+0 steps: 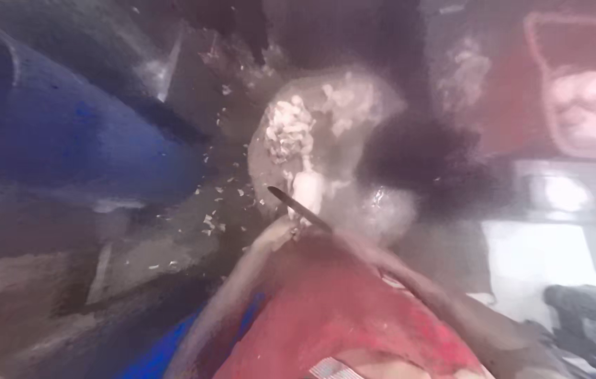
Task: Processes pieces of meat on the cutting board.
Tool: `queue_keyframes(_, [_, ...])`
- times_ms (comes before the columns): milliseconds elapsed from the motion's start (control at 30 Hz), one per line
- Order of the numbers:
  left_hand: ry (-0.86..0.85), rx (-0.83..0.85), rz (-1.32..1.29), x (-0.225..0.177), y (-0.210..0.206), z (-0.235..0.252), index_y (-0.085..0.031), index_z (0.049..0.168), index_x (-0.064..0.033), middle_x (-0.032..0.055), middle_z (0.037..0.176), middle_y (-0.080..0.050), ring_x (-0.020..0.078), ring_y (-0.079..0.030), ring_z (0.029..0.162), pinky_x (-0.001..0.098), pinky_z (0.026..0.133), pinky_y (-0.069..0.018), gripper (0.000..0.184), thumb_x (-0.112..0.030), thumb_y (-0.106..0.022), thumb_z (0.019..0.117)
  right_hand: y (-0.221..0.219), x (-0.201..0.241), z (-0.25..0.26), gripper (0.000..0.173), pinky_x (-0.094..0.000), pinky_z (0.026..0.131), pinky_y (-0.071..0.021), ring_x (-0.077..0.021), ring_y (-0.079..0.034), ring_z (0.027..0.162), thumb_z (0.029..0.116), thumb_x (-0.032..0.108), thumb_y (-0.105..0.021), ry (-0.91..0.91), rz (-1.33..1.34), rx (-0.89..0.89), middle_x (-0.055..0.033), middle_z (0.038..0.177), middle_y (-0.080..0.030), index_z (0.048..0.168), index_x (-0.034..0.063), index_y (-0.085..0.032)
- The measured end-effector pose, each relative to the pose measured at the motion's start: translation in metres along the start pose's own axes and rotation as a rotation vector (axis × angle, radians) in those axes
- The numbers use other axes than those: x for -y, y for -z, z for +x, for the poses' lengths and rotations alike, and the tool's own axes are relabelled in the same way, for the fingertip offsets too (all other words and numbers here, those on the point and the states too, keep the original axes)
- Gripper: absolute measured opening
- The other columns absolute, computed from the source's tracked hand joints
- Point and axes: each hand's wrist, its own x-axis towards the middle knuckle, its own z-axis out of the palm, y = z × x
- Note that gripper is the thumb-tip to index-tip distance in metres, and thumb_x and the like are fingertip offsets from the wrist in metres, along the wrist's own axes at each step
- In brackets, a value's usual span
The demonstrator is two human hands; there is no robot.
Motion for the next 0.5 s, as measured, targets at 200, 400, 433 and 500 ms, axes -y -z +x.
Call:
queue_keyframes(200, [-0.069,0.014,0.183,0.004,0.002,-0.017,-0.055,0.105,-0.0084,-0.0045,0.069,-0.053,0.0063,-0.050,0.056,0.0238,0.055,-0.0469,0.011,-0.015,-0.046,0.1034,0.020,0.054,0.027,0.064,-0.0610,0.089,-0.0537,-0.0361,-0.069,0.104,0.1076,0.059,-0.026,-0.231,-0.526,-0.127,-0.0169,0.108,-0.071,0.126,0.0109,-0.063])
queue_keyframes(400, [0.000,-0.108,0.616,0.014,0.015,-0.025,-0.054,0.139,-0.0040,0.0144,0.114,-0.068,0.0203,-0.068,0.098,0.0441,0.089,-0.0568,0.041,-0.024,-0.052,0.1034,0.019,0.047,0.046,0.064,-0.0624,0.095,-0.0513,-0.0359,-0.067,0.110,0.1074,0.060,-0.024,-0.264,-0.532,-0.045,-0.0168,0.116,-0.070,0.134,0.0149,-0.062])
queue_keyframes(433, [-0.006,-0.100,0.586,0.018,0.017,-0.026,-0.055,0.136,-0.0054,0.0100,0.103,-0.066,0.0160,-0.064,0.084,0.0383,0.078,-0.0559,0.038,-0.023,-0.052,0.1035,0.015,0.035,0.048,0.065,-0.0629,0.094,-0.0519,-0.0364,-0.069,0.109,0.1069,0.061,-0.024,-0.267,-0.550,-0.028,-0.0165,0.114,-0.071,0.136,0.0165,-0.061])
queue_keyframes(500, [-0.011,-0.071,0.465,0.028,0.025,-0.030,-0.056,0.132,-0.0064,0.0052,0.092,-0.063,0.0124,-0.060,0.073,0.0333,0.069,-0.0543,0.033,-0.021,-0.051,0.1027,0.010,0.005,0.040,0.067,-0.0643,0.093,-0.0523,-0.0381,-0.068,0.108,0.1062,0.063,-0.022,-0.342,-0.532,0.010,-0.0177,0.113,-0.071,0.135,0.0162,-0.060])
